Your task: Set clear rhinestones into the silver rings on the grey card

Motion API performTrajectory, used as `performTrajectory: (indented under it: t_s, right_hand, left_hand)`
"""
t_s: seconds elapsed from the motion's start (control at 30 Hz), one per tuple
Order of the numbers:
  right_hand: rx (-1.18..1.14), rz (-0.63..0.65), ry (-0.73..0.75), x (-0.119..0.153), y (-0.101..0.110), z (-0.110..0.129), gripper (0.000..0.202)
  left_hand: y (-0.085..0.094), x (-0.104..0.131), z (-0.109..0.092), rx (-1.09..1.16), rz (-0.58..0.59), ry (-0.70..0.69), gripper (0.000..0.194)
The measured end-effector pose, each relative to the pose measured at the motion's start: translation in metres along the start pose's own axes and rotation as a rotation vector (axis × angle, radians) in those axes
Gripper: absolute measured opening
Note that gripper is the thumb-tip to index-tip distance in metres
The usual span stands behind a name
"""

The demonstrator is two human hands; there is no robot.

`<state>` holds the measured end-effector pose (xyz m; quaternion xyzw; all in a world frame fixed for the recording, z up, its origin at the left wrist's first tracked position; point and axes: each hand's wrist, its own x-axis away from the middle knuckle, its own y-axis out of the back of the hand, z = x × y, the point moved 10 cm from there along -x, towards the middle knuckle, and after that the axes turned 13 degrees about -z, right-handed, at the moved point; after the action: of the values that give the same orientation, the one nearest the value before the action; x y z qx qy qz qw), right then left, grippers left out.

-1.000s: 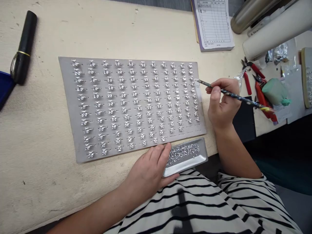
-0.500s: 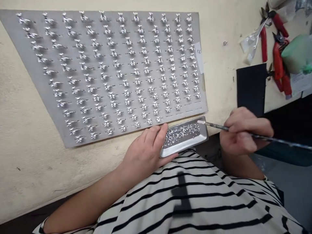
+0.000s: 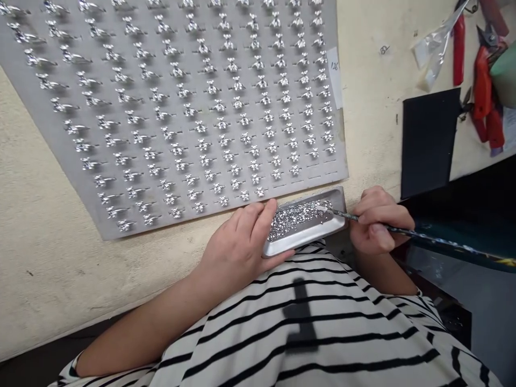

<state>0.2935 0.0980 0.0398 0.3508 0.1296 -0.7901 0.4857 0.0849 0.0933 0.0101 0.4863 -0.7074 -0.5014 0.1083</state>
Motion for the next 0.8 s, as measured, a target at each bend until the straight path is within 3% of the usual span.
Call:
performTrajectory:
  t_s: [0.27, 0.43, 0.63, 0.8]
  right_hand:
    - [-0.045, -0.065, 0.095, -0.001, 0.003, 0.006, 0.015]
    - [-0.026, -0.107, 0.162, -0.02, 0.0, 0.019, 0.021]
    - [0.2, -0.1, 0.073, -0.069, -0.031, 0.012, 0.017]
    - [0.305, 0.055, 0.051, -0.091, -0.068, -0.01, 0.015]
  left_hand:
    - [-0.001, 0.002, 0.002, 0.027, 0.024, 0.037, 0.077]
    - [-0.002, 0.002, 0.0, 0.003, 0.034, 0.023, 0.076]
    - [-0.005, 0.005, 0.002, -0.003, 0.046, 0.033, 0.08]
    - [-0.008, 0.007, 0.004, 0.007, 0.076, 0.052, 0.08]
